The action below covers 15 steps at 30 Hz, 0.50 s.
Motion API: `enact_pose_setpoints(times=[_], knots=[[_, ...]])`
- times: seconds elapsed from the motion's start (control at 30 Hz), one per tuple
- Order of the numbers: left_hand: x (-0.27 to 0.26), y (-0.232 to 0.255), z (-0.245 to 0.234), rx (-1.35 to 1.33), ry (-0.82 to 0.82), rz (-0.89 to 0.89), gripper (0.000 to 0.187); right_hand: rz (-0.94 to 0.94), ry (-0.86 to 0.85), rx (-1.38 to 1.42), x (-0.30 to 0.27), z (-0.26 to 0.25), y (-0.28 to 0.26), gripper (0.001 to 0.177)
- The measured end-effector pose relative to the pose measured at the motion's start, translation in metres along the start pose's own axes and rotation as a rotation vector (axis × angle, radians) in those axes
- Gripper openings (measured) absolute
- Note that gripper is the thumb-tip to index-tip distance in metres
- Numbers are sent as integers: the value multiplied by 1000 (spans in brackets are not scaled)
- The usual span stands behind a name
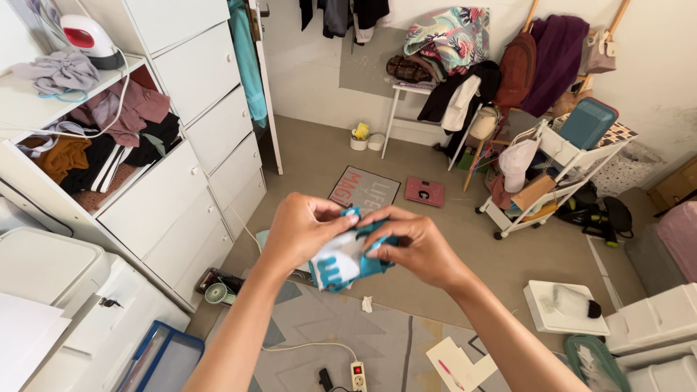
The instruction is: The person packs items into pouches and a basket, unfolds a black trash bag, empties a small trash bin into it, and collects discarded tissues from the floor into the bag.
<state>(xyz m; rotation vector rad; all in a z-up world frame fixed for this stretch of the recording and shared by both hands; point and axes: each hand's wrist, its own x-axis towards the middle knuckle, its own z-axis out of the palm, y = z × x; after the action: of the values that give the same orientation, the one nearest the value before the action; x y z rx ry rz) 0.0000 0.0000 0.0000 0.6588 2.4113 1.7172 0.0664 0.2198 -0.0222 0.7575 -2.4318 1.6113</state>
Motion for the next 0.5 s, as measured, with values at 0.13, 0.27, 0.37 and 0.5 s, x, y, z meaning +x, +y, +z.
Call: enact_pose_setpoints(times=[0.13,0.27,0.37,0.5], knots=[[-14,19,9,96,78,45,23,131,139,122,4,-3,4,10],[-25,11,16,27,15,281,29,65,173,159,-7,-2,13,9],[-29,2,24,-107,-7,256,36,47,256,172,-14,4,20,11],[-35,-1,34,-215,59,202,32,-52,347,309,-20,6,23,9]])
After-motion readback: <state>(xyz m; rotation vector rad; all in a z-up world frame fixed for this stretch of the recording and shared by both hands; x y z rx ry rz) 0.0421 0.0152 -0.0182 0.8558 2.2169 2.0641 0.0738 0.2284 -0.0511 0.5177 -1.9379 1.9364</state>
